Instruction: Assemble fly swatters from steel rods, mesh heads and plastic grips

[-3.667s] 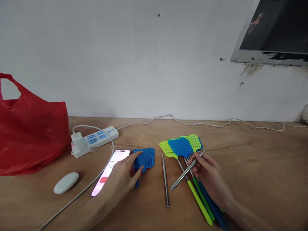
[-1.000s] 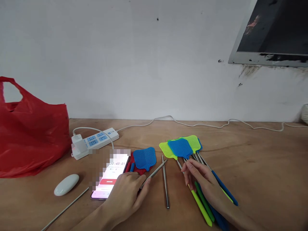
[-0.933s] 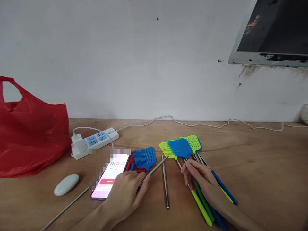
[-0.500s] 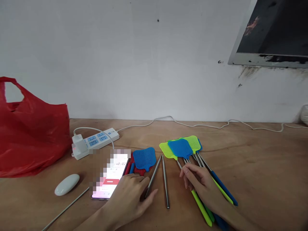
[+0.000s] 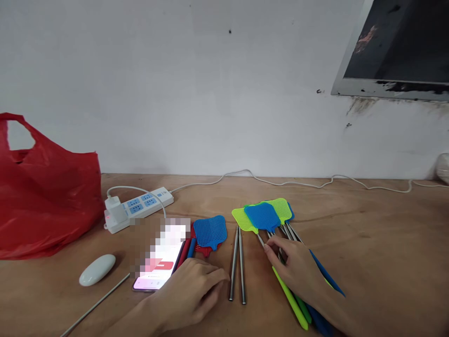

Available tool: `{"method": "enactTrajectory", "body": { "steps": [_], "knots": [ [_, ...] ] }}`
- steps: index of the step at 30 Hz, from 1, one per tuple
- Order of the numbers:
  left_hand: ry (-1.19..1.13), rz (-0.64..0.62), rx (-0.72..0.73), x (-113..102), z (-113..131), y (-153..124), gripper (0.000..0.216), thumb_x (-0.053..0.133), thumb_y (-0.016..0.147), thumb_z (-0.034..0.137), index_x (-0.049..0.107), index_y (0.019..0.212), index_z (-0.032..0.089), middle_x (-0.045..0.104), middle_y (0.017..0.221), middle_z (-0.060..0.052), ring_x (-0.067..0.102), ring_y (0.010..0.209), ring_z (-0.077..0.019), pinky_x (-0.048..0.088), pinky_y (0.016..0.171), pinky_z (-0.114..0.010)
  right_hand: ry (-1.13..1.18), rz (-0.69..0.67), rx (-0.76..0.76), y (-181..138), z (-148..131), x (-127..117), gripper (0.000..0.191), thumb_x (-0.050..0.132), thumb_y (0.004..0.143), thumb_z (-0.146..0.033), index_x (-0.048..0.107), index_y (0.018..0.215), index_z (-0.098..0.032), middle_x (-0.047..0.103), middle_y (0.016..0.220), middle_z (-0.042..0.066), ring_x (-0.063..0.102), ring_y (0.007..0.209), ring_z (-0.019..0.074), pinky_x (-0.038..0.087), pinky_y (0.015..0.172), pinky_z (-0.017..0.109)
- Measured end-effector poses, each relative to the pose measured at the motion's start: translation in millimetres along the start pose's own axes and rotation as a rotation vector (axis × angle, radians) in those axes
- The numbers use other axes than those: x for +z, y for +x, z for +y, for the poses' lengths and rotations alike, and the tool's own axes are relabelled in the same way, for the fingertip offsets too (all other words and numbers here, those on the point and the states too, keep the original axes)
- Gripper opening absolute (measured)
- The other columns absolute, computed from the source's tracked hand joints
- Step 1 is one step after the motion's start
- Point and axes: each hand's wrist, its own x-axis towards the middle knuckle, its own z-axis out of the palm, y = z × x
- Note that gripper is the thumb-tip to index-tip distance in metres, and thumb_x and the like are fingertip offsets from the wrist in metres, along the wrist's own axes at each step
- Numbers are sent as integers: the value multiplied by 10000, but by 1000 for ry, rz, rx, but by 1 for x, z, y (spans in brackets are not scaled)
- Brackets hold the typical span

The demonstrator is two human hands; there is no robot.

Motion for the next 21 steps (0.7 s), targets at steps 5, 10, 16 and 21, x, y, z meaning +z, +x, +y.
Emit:
{"method": "enactTrajectory", "body": {
  "steps": [5, 10, 16, 21],
  "knots": [
    [7, -58, 57, 2, 0, -4, 407, 479, 819, 69, 583, 1166, 254, 723, 911, -2, 687, 792, -224, 416, 669, -328, -168, -78, -29, 0, 4, 2, 75, 519, 899, -230, 547, 829, -238, 596, 668, -15, 589, 601, 187, 301, 562, 296],
    [57, -85, 38, 2, -3, -3, 312, 469, 851, 84, 605, 1091, 229, 719, 891, -20, 681, 785, -238, 407, 657, -342, -281, -74, -52, -2, 7, 3, 71, 569, 852, -213, 547, 914, -240, 610, 726, -11, 597, 620, 195, 277, 547, 288],
    [65, -62, 47, 2, -4, -1, 285, 472, 877, 99, 593, 1099, 232, 717, 857, -16, 672, 740, -232, 394, 631, -331, -284, -104, -54, -2, 13, 3, 212, 562, 794, -141, 556, 975, -251, 602, 688, -27, 605, 618, 196, 263, 544, 288],
    [81, -38, 46, 4, -3, -2, 261, 483, 867, 94, 600, 1055, 233, 715, 846, -7, 677, 742, -225, 396, 627, -325, -203, -88, -19, -1, 10, 3, 223, 535, 780, -131, 557, 974, -241, 566, 669, -37, 588, 616, 187, 308, 562, 286]
  ]
}}
